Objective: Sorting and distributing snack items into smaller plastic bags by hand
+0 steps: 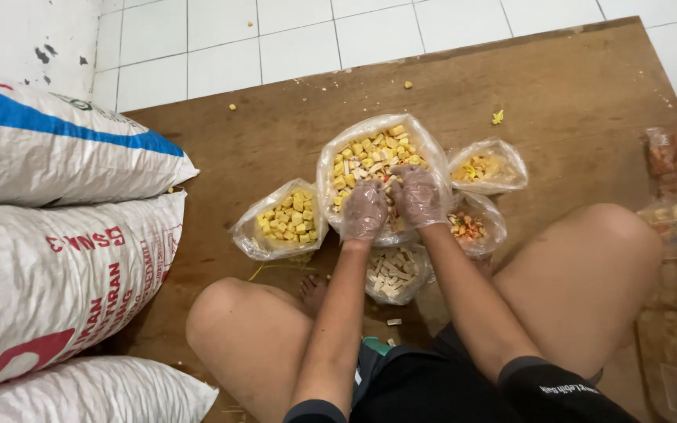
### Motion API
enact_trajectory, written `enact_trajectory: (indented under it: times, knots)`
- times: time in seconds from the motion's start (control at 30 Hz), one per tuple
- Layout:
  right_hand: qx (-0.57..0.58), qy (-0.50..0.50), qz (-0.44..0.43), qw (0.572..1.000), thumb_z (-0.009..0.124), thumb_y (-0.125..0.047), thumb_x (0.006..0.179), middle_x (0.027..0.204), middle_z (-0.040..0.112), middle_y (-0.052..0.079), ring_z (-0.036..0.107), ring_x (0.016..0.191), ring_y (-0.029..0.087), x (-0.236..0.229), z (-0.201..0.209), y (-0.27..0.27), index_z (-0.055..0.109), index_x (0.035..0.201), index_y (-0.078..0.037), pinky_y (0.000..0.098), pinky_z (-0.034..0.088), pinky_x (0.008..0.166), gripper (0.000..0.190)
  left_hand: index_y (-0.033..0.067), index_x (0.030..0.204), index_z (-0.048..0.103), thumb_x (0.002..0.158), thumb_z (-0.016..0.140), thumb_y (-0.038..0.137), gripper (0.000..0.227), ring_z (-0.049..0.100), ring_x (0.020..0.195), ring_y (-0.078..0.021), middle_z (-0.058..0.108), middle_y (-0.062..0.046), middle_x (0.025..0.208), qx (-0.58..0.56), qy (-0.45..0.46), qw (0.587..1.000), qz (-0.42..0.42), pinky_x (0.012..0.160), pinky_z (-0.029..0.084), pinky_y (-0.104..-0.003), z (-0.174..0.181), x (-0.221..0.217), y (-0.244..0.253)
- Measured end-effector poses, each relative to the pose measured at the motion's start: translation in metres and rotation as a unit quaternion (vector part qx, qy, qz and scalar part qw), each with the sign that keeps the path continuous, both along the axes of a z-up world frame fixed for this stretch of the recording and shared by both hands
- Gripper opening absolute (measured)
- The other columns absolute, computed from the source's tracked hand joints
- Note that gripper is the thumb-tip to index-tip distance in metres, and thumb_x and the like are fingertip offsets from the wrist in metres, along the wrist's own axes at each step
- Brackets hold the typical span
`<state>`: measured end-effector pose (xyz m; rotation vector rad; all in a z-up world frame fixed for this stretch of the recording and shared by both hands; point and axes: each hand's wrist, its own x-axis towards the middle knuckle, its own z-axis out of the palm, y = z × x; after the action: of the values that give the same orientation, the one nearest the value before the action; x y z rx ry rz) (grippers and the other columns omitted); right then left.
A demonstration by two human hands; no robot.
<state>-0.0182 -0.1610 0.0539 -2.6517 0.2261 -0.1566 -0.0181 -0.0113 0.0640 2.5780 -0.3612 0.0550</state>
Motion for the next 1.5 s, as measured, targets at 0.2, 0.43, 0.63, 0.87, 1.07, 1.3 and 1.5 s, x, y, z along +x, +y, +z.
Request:
enact_trajectory:
  times: [0.2, 0.43, 0.63, 0.87, 1.07, 1.3, 1.5]
  knots:
    - [-0.085, 0.076, -0.005, 0.993, 0.057, -0.041, 0.098, 0.132, 0.067, 0.007, 0.067, 0.121, 0.03, 0.007, -0.026, 0.012, 0.066, 0.125, -0.028, 0.0496, 0.057, 0.1, 0.032, 0.0224, 0.105, 0.069, 0.096, 0.055, 0.028, 0.017, 0.077, 0.089, -0.0282, 0.068, -0.006, 0.095, 0.023, -0.047, 0.998, 0.026, 0.074, 0.064, -0.04, -0.037, 0.017, -0.001]
    - [-0.077, 0.182, -0.001, 0.98, 0.046, -0.027, 0.101, 0.157, 0.047, 0.001, 0.05, 0.139, 0.034, -0.004, 0.051, 0.038, 0.05, 0.145, -0.034, 0.0636, 0.048, 0.105, 0.045, 0.0282, 0.125, 0.07, 0.098, 0.055, 0.019, 0.032, 0.075, 0.099, -0.035, 0.066, -0.012, 0.126, 0.03, -0.046, 0.998, -0.022, 0.086, 0.065, -0.044, 0.078, -0.012, -0.004]
    - [-0.035, 0.174, -0.029, 0.984, 0.043, -0.031, 0.105, 0.152, 0.055, 0.003, 0.054, 0.138, 0.032, -0.006, 0.091, 0.046, 0.053, 0.147, -0.032, 0.0546, 0.049, 0.11, 0.043, 0.0149, 0.134, 0.061, 0.103, 0.05, 0.034, 0.037, 0.076, 0.093, -0.04, 0.053, -0.025, 0.149, 0.134, -0.005, 0.99, -0.046, 0.08, 0.065, -0.048, 0.054, 0.004, -0.018]
    - [0.011, 0.119, 0.059, 0.991, 0.058, -0.033, 0.097, 0.155, 0.05, 0.001, 0.055, 0.137, 0.032, 0.008, 0.017, 0.015, 0.054, 0.144, -0.042, 0.0489, 0.043, 0.117, 0.049, 0.0151, 0.127, 0.058, 0.105, 0.045, 0.043, 0.038, 0.075, 0.091, -0.0429, 0.049, -0.01, 0.139, 0.089, 0.058, 0.994, 0.002, 0.08, 0.066, -0.048, 0.026, 0.014, -0.017]
    - [0.022, 0.125, 0.02, 0.992, 0.065, -0.051, 0.09, 0.143, 0.062, -0.002, 0.061, 0.13, 0.028, 0.009, 0.016, 0.014, 0.064, 0.134, -0.042, 0.0455, 0.051, 0.11, 0.045, 0.0271, 0.123, 0.06, 0.1, 0.054, 0.037, 0.026, 0.074, 0.091, -0.0421, 0.055, -0.002, 0.127, 0.012, 0.092, 0.992, 0.087, 0.083, 0.064, -0.051, 0.019, 0.016, -0.019]
    - [0.143, 0.048, -0.085, 0.985, 0.074, -0.05, 0.088, 0.115, 0.072, 0.0, 0.068, 0.114, 0.023, -0.001, -0.003, 0.016, 0.074, 0.119, -0.03, 0.0406, 0.057, 0.098, 0.037, 0.0232, 0.1, 0.068, 0.096, 0.058, 0.041, 0.021, 0.075, 0.097, -0.0345, 0.074, -0.006, 0.1, -0.099, 0.103, 0.989, 0.034, 0.079, 0.062, -0.047, 0.044, 0.017, 0.009]
    - [0.067, 0.076, 0.025, 0.995, 0.07, -0.037, 0.092, 0.138, 0.062, 0.007, 0.062, 0.126, 0.035, 0.008, 0.01, 0.012, 0.071, 0.121, -0.038, 0.0473, 0.053, 0.107, 0.028, 0.0168, 0.09, 0.061, 0.09, 0.052, 0.017, 0.009, 0.07, 0.075, -0.0178, 0.066, 0.002, 0.082, 0.32, -0.48, 0.789, -0.212, 0.062, 0.058, -0.029, 0.005, 0.012, 0.045]
